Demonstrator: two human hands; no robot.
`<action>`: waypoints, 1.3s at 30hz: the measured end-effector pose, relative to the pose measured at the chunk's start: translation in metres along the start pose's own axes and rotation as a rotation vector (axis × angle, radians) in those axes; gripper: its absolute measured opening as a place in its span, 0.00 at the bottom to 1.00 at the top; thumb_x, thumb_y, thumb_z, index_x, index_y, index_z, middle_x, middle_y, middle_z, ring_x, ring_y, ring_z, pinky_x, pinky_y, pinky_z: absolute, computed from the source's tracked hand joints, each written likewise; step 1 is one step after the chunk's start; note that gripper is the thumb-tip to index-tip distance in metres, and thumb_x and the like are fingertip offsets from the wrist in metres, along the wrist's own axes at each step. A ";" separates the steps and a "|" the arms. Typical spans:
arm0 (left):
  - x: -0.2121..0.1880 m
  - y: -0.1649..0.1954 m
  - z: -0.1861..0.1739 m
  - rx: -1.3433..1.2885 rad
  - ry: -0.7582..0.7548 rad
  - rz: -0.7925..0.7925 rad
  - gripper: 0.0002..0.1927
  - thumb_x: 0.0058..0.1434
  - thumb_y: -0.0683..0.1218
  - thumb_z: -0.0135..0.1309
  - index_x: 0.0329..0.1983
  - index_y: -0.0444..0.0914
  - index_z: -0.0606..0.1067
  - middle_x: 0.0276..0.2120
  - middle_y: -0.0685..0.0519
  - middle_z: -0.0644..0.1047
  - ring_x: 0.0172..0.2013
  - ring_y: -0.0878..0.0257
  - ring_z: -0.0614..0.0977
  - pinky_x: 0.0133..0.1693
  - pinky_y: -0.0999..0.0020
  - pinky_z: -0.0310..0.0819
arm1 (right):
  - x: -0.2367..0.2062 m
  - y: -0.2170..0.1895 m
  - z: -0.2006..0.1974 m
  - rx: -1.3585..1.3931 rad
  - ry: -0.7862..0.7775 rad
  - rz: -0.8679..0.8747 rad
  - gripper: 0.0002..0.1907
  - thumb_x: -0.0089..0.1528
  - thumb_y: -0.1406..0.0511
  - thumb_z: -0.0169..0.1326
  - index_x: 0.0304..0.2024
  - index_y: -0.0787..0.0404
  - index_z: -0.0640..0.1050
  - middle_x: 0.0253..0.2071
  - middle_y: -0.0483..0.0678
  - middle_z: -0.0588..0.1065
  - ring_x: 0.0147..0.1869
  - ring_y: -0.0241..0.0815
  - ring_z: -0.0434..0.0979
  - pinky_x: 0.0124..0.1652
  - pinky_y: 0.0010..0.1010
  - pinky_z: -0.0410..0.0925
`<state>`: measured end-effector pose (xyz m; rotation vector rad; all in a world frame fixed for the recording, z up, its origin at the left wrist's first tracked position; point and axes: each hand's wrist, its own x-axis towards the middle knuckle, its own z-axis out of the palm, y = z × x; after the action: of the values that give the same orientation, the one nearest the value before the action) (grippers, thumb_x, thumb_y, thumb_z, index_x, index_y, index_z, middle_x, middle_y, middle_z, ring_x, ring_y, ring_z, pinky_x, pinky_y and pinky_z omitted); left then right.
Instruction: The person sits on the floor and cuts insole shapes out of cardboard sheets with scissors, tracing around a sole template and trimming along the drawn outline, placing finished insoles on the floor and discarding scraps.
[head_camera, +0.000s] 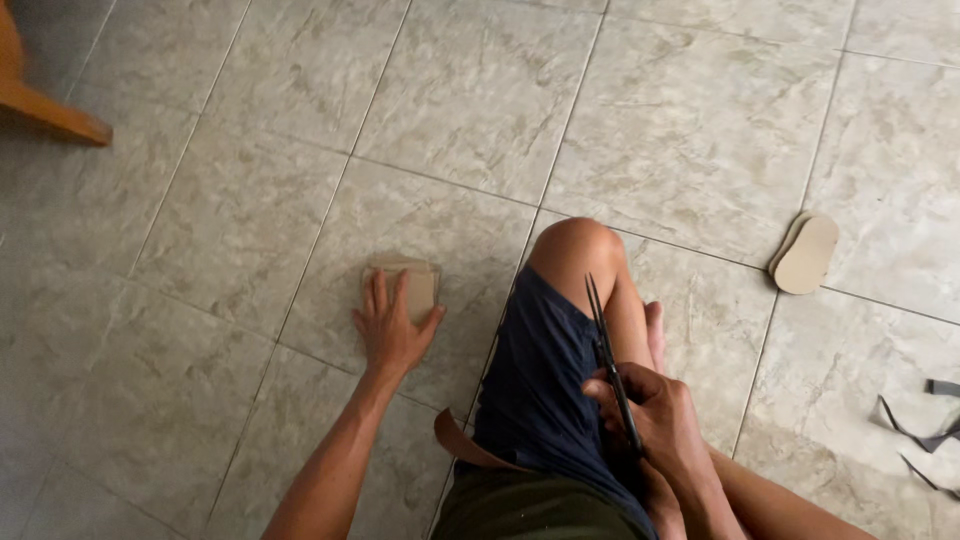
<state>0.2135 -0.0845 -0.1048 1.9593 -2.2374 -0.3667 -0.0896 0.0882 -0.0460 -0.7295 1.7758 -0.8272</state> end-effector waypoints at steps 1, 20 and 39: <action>0.000 0.000 0.000 0.019 -0.008 -0.016 0.46 0.57 0.67 0.58 0.72 0.43 0.60 0.73 0.38 0.50 0.72 0.39 0.48 0.59 0.24 0.44 | 0.000 0.004 -0.001 0.015 -0.006 0.031 0.16 0.55 0.58 0.66 0.36 0.64 0.85 0.18 0.46 0.75 0.22 0.33 0.71 0.25 0.28 0.66; -0.054 0.213 -0.008 -1.298 -1.198 0.130 0.26 0.75 0.59 0.51 0.55 0.31 0.72 0.35 0.38 0.78 0.30 0.53 0.79 0.28 0.65 0.73 | -0.076 0.056 -0.057 0.417 0.602 -0.123 0.16 0.68 0.66 0.50 0.26 0.68 0.71 0.22 0.46 0.66 0.26 0.34 0.63 0.23 0.32 0.58; -0.029 0.289 -0.101 -1.198 -1.284 0.572 0.15 0.70 0.49 0.53 0.37 0.33 0.80 0.26 0.53 0.81 0.27 0.69 0.81 0.31 0.73 0.77 | -0.118 0.001 -0.047 0.353 0.305 -0.395 0.46 0.61 0.36 0.51 0.60 0.69 0.73 0.44 0.49 0.74 0.50 0.40 0.71 0.51 0.31 0.66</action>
<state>-0.0313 -0.0301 0.0734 0.3276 -1.8468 -2.5242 -0.0972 0.1906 0.0281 -0.7562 1.7007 -1.5433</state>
